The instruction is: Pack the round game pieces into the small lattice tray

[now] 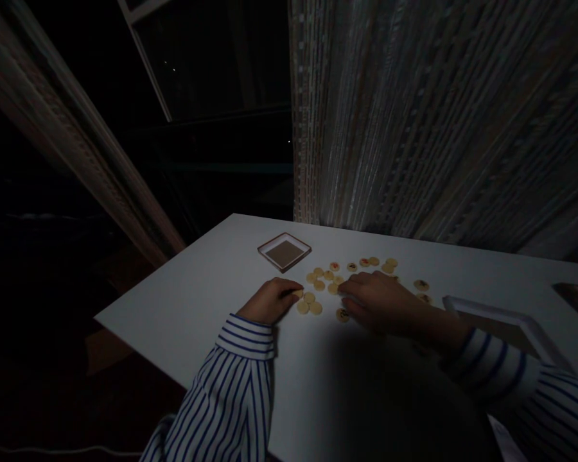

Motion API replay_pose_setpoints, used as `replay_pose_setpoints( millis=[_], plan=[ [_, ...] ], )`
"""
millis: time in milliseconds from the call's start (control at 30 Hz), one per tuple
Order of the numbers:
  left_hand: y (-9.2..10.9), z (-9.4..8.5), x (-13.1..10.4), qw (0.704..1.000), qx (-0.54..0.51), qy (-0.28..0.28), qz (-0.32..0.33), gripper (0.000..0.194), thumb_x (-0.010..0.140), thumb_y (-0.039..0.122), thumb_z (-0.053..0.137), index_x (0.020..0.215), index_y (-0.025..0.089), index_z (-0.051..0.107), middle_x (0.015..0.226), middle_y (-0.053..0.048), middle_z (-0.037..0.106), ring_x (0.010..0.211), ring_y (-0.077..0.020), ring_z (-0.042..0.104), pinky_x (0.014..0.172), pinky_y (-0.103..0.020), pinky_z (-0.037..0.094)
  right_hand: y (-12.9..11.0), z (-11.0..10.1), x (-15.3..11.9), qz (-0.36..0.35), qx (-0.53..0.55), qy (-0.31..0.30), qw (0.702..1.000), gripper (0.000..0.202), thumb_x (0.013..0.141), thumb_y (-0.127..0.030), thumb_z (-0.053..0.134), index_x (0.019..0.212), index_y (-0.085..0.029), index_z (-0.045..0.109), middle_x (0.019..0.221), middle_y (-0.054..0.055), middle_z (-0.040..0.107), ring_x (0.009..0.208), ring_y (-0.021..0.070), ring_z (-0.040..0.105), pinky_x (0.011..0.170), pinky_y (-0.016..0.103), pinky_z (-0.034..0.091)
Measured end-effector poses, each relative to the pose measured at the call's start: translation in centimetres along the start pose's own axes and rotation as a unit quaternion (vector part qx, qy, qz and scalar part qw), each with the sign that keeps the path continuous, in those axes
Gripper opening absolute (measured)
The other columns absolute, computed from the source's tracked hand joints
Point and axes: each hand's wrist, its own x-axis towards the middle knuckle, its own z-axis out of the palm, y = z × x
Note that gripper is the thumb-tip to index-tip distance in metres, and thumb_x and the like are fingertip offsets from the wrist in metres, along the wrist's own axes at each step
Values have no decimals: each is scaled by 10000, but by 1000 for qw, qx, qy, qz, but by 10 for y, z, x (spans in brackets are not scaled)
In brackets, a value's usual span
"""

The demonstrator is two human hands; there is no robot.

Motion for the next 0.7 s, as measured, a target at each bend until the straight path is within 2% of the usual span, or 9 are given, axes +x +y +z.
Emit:
replay_pose_setpoints(
  millis=[167, 400, 533, 700],
  plan=[
    [3, 2, 0, 991, -119, 45, -50, 325, 769, 316, 573, 1038, 146, 643, 1005, -92, 677, 885, -191, 613, 821, -315, 465, -4, 5, 0, -14, 22, 10, 1000, 236, 848, -239, 390, 926, -172, 603, 917, 84, 641, 812, 211, 578, 670, 323, 340],
    [21, -2, 1, 954, -272, 102, -79, 279, 741, 251, 605, 986, 124, 645, 997, -96, 677, 926, -179, 598, 871, -326, 433, -4, 2, 3, -13, 42, 22, 999, 216, 838, -224, 407, 871, -173, 614, 879, 80, 640, 799, 208, 572, 662, 318, 339],
    [24, -4, 1, 935, -324, 112, -90, 309, 728, 278, 632, 998, 128, 648, 1001, -104, 673, 909, -187, 601, 847, -337, 435, -5, 1, 3, -17, 45, 39, 998, 226, 851, -220, 394, 862, -167, 614, 852, 77, 642, 797, 204, 572, 680, 323, 353],
    [27, -3, 1, 911, -384, 119, -93, 383, 707, 335, 660, 1023, 121, 642, 979, -113, 678, 884, -197, 611, 794, -332, 455, -7, 2, 5, -26, 50, 79, 995, 259, 862, -226, 395, 946, -149, 627, 903, 90, 651, 861, 216, 573, 731, 338, 373]
  ],
)
